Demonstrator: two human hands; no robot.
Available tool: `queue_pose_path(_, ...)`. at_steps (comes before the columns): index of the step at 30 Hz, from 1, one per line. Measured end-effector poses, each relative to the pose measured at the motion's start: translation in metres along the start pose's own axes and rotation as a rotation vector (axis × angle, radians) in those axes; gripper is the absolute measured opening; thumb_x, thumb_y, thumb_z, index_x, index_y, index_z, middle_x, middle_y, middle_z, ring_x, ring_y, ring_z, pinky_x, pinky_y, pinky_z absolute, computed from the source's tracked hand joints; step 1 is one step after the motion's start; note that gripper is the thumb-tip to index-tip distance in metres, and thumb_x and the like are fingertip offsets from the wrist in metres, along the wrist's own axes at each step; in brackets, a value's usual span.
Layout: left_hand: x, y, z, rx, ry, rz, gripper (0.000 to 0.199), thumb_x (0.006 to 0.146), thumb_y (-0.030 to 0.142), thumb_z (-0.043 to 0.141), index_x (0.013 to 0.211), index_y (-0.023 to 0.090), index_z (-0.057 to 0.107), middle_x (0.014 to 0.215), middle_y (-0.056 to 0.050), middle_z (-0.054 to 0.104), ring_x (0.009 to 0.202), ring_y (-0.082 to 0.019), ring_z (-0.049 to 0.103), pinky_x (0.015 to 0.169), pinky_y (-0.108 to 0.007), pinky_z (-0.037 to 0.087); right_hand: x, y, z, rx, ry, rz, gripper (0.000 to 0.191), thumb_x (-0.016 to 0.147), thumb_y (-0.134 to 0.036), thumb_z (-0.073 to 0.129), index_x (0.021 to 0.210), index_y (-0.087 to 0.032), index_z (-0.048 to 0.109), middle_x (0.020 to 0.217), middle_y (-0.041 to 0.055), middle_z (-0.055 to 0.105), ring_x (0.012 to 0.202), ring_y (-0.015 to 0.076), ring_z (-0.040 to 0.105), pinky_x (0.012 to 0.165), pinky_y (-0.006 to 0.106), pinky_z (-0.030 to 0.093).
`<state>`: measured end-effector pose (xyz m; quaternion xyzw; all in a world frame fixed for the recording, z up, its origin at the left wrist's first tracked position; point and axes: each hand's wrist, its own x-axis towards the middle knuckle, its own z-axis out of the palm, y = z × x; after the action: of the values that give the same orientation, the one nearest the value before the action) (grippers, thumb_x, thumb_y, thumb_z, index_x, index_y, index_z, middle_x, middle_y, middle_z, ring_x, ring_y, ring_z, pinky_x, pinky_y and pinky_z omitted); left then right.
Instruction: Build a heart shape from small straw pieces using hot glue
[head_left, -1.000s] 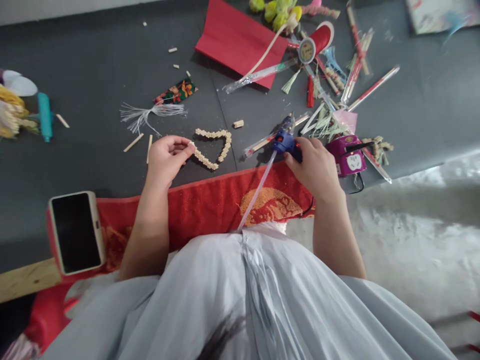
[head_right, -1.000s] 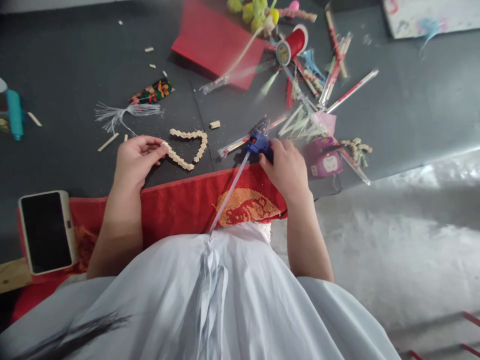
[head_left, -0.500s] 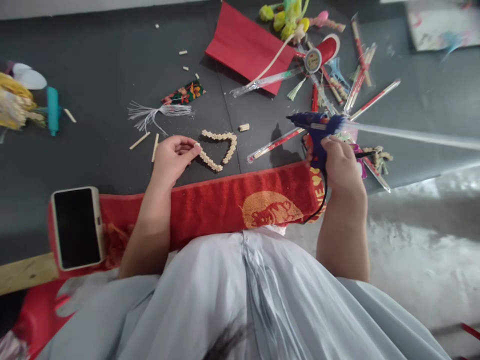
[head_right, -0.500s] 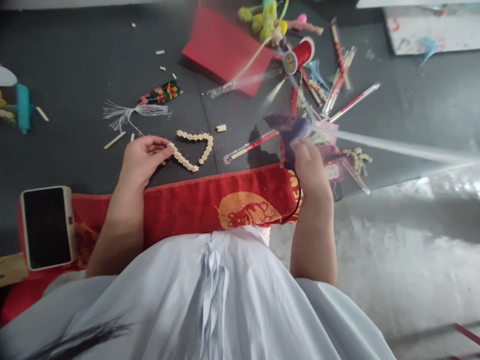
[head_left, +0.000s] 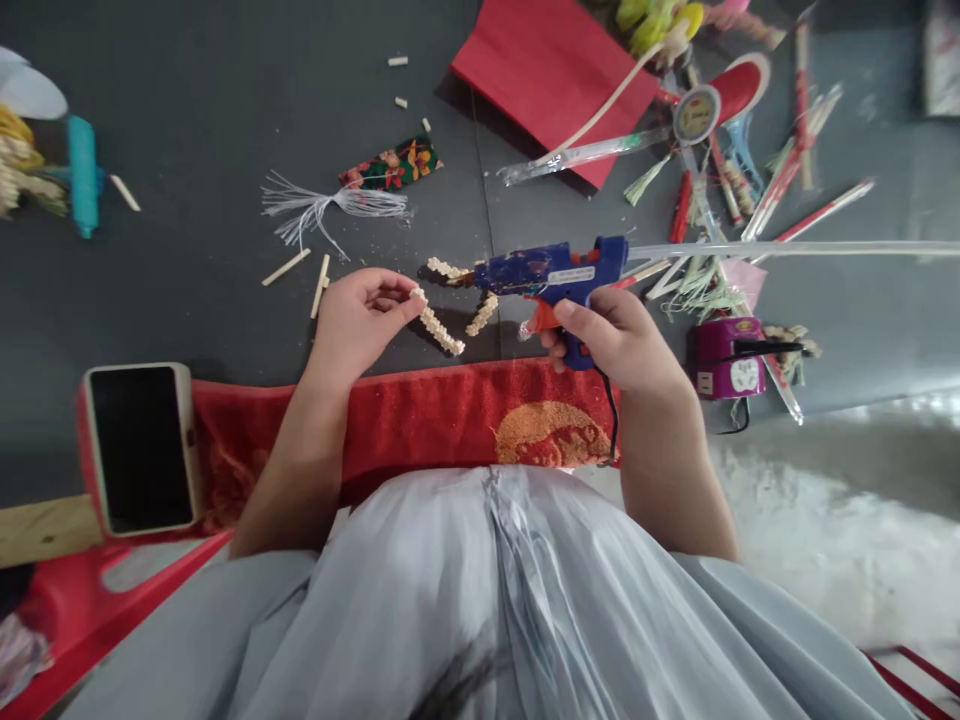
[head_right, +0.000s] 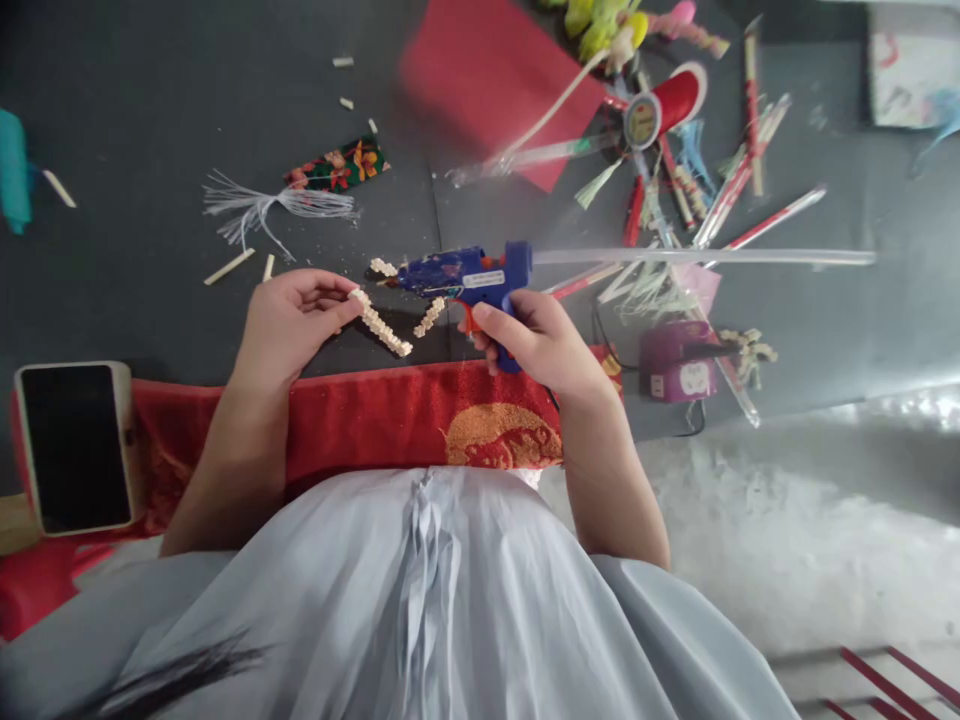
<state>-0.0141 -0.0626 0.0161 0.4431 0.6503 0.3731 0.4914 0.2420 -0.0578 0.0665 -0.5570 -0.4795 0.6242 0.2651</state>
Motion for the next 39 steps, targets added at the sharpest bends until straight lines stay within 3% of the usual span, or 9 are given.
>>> queue_pose_path(3,-0.002,0.001,0.0,0.0,-0.001,-0.021,0.014,0.07,0.017,0.08,0.082,0.017,0.073,0.076,0.0,0.071,0.066,-0.008,0.061,0.064,-0.02,0.049,0.009,-0.005,0.007,-0.031,-0.058,0.038,0.054,0.064,-0.074,0.076,0.069,-0.022,0.068,0.06,0.0004,0.061,0.048,0.0094,0.051,0.039,0.024,0.047)
queue_pose_path(8,-0.006,0.002,0.0,-0.011,0.012,-0.024,0.016,0.069,0.021,0.08,0.084,0.02,0.076,0.071,0.001,0.07,0.058,-0.007,0.056,0.055,-0.02,0.044,0.019,-0.003,0.008,-0.026,-0.076,0.12,0.052,0.065,-0.073,0.077,0.067,-0.022,0.067,0.059,0.0006,0.06,0.046,0.0098,0.051,0.037,0.024,0.045)
queue_pose_path(12,-0.007,0.002,-0.001,0.007,0.013,-0.036,0.013,0.071,0.023,0.08,0.083,0.024,0.076,0.073,0.002,0.071,0.06,-0.008,0.057,0.055,-0.022,0.046,0.023,-0.001,0.007,-0.06,-0.072,0.156,0.053,0.064,-0.075,0.076,0.064,-0.023,0.067,0.056,0.0002,0.059,0.044,0.0099,0.05,0.035,0.025,0.043)
queue_pose_path(22,-0.007,0.005,-0.001,0.068,0.004,-0.042,0.015,0.073,0.021,0.08,0.087,0.02,0.076,0.076,0.001,0.072,0.064,-0.009,0.062,0.058,-0.021,0.049,0.029,0.004,0.005,-0.134,-0.129,0.13,0.054,0.072,-0.075,0.07,0.065,-0.022,0.065,0.056,-0.0001,0.058,0.044,0.01,0.052,0.037,0.026,0.041)
queue_pose_path(39,-0.006,0.002,-0.001,0.096,0.014,-0.012,0.016,0.072,0.022,0.08,0.088,0.023,0.077,0.078,0.001,0.074,0.065,-0.009,0.064,0.057,-0.019,0.052,0.031,0.0,0.004,-0.158,-0.156,0.135,0.057,0.068,-0.079,0.071,0.064,-0.022,0.064,0.053,-0.0015,0.057,0.043,0.0086,0.052,0.037,0.024,0.039)
